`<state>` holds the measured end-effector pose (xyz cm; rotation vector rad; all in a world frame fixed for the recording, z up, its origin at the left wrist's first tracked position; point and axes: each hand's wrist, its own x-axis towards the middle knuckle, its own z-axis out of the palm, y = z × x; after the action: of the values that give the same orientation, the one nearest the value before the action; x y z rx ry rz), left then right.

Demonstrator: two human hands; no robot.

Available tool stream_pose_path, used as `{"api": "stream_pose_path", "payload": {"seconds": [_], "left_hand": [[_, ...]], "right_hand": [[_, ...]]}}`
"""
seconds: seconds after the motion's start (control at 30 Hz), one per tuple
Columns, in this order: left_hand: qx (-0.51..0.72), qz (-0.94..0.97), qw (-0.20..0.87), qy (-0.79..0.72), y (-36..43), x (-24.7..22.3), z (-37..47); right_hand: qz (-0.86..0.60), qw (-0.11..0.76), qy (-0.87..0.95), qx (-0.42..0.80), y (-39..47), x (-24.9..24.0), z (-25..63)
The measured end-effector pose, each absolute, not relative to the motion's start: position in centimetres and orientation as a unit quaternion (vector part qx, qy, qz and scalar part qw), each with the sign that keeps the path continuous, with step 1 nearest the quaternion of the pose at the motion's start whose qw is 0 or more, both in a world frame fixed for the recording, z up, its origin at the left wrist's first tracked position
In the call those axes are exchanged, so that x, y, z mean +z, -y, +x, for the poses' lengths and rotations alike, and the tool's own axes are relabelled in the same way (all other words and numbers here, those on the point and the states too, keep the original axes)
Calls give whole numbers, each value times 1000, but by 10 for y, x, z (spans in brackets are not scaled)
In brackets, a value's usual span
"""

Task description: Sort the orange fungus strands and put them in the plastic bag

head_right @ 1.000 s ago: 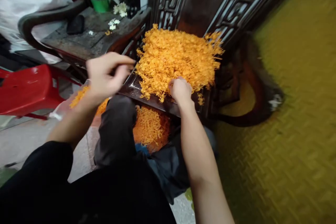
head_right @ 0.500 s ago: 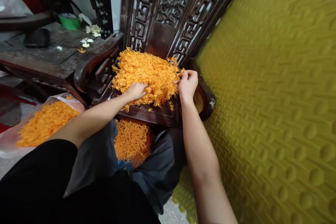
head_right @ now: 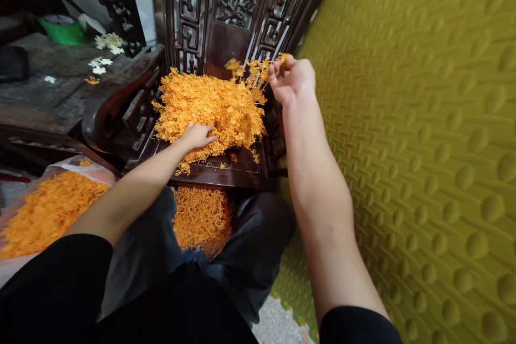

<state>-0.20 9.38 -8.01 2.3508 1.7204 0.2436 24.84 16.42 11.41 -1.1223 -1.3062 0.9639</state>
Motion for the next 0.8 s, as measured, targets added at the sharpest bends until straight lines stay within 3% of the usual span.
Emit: {"api": "stream_pose_path", "payload": {"seconds": [0.13, 0.23, 0.33, 0.47, 0.5, 0.63, 0.67, 0.73, 0.8], "left_hand": [[94, 795, 112, -588, -92, -78, 5], [118, 794, 115, -585, -89, -77, 18], [223, 784, 150, -560, -90, -78, 36], [409, 741, 207, -490, -104, -81, 57], [446, 726, 212, -479, -107, -80, 60], [563, 633, 247, -470, -111, -68, 63], [587, 614, 254, -463, -108, -63, 62], [614, 601, 254, -444, -100, -53, 60], [626, 606, 233, -432, -91, -45, 57]], "right_hand": [[-458, 451, 622, 448, -126, 89, 225], [-431, 480, 617, 451, -108, 73, 209], [-390, 509, 630, 438, -94, 78, 195], [-378, 391, 727, 420, -68, 88, 185], [-387, 396, 731, 399, -63, 85, 186], [-456, 587, 624, 241, -63, 44, 202], [-474, 599, 608, 214, -66, 30, 206], [-506, 533, 643, 214, -71, -1, 206], [-515, 382, 731, 234, -73, -29, 199]]}}
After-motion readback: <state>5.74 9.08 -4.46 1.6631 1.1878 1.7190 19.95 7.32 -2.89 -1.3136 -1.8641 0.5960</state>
